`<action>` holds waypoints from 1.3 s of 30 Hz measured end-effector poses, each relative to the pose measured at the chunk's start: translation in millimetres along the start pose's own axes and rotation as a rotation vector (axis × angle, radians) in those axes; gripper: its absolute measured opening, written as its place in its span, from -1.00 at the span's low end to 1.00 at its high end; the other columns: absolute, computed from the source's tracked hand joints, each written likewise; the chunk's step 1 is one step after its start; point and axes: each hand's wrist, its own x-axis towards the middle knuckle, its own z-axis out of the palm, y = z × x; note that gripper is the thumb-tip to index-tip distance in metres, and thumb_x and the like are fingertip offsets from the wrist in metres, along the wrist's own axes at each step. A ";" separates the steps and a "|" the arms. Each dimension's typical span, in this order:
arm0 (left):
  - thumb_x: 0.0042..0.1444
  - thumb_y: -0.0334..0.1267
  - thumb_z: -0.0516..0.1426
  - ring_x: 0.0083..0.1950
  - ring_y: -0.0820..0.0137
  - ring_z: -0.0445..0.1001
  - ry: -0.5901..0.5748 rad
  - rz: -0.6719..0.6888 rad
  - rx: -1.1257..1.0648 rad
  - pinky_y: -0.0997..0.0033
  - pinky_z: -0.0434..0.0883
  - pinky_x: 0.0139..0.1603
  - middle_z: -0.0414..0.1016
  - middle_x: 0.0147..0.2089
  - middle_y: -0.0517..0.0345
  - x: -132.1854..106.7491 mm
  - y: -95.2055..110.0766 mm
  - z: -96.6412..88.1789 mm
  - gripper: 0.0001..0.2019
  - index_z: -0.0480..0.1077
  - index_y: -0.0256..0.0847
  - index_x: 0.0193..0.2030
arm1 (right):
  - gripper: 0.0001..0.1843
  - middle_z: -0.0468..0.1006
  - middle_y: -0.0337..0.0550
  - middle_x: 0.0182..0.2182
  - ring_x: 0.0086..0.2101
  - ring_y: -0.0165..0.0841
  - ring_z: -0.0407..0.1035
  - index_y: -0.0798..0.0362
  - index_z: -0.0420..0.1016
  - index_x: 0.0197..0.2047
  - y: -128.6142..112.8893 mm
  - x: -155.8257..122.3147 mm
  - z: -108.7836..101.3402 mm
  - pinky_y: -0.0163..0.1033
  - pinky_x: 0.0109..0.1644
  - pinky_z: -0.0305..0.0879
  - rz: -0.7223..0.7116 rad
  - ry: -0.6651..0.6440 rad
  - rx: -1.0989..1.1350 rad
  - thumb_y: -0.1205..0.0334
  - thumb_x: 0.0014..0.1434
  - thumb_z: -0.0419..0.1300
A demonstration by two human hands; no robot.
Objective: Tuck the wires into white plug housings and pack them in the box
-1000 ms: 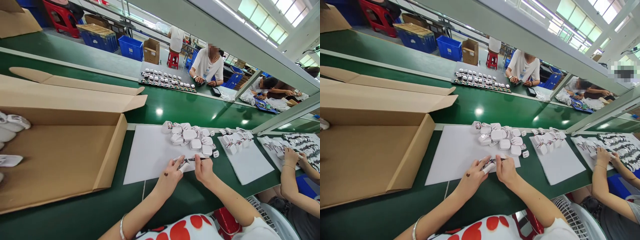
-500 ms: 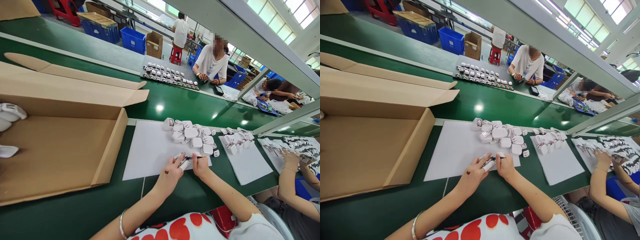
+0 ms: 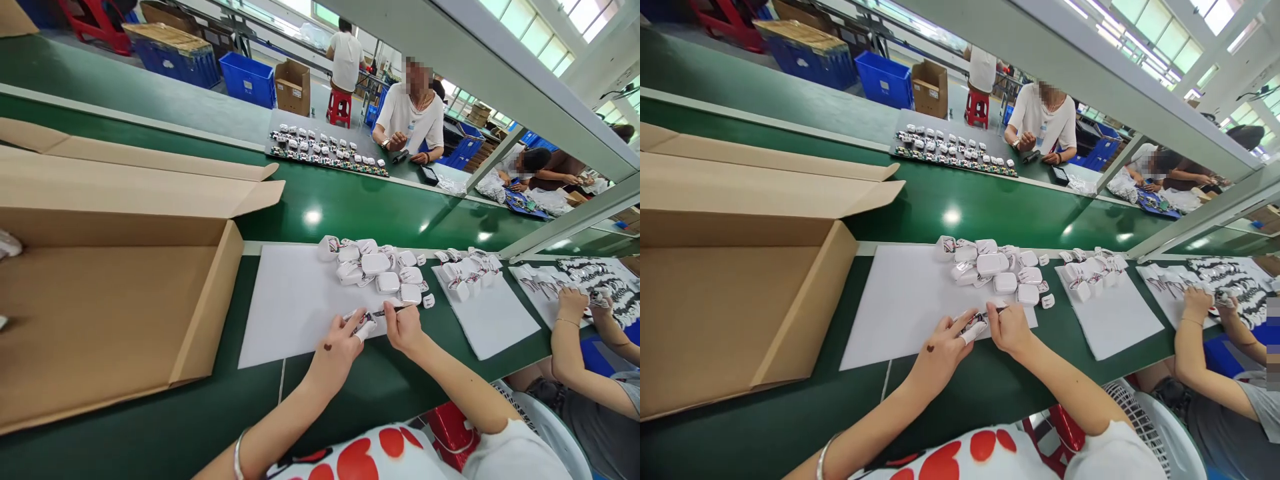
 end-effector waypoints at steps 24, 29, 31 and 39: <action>0.15 -0.46 0.08 -0.20 0.30 0.25 -0.016 0.000 0.000 0.45 0.38 -0.47 0.35 0.19 0.21 2.0 -1.1 -4.5 -0.81 0.51 -0.21 -0.24 | -0.42 0.13 -0.28 -0.72 -0.65 -0.45 0.03 0.02 0.15 -0.65 15.9 21.9 -13.6 -0.26 -0.52 -0.05 -0.021 -0.251 0.188 0.08 0.39 -0.24; 0.16 -0.46 0.07 -0.21 0.31 0.26 -0.034 -0.010 -0.004 0.43 0.36 -0.49 0.35 0.19 0.19 0.7 -0.9 -1.3 -0.81 0.50 -0.21 -0.35 | -0.41 0.12 -0.29 -0.73 -0.66 -0.47 -0.02 0.03 0.11 -0.64 13.7 21.7 5.9 -0.27 -0.52 -0.11 -0.025 -0.319 0.193 0.08 0.40 -0.31; 0.15 -0.46 0.08 -0.21 0.31 0.26 -0.030 -0.014 -0.009 0.45 0.35 -0.51 0.36 0.18 0.16 0.3 -1.2 -0.1 -0.81 0.49 -0.22 -0.39 | -0.41 0.08 -0.31 -0.74 -0.67 -0.47 -0.06 0.03 0.07 -0.64 11.8 23.0 7.3 -0.26 -0.53 -0.15 -0.017 -0.332 0.185 0.06 0.40 -0.32; 0.09 -0.50 0.12 -0.21 0.32 0.22 0.027 0.009 0.009 0.47 0.38 -0.49 0.36 0.18 0.22 0.8 -1.0 -2.8 -0.84 0.51 -0.23 -0.40 | -0.44 -0.03 -0.34 -0.75 -0.68 -0.48 -0.13 -0.01 -0.11 -0.63 7.9 24.9 5.8 -0.24 -0.56 -0.18 0.165 -0.313 0.168 -0.04 0.38 -0.35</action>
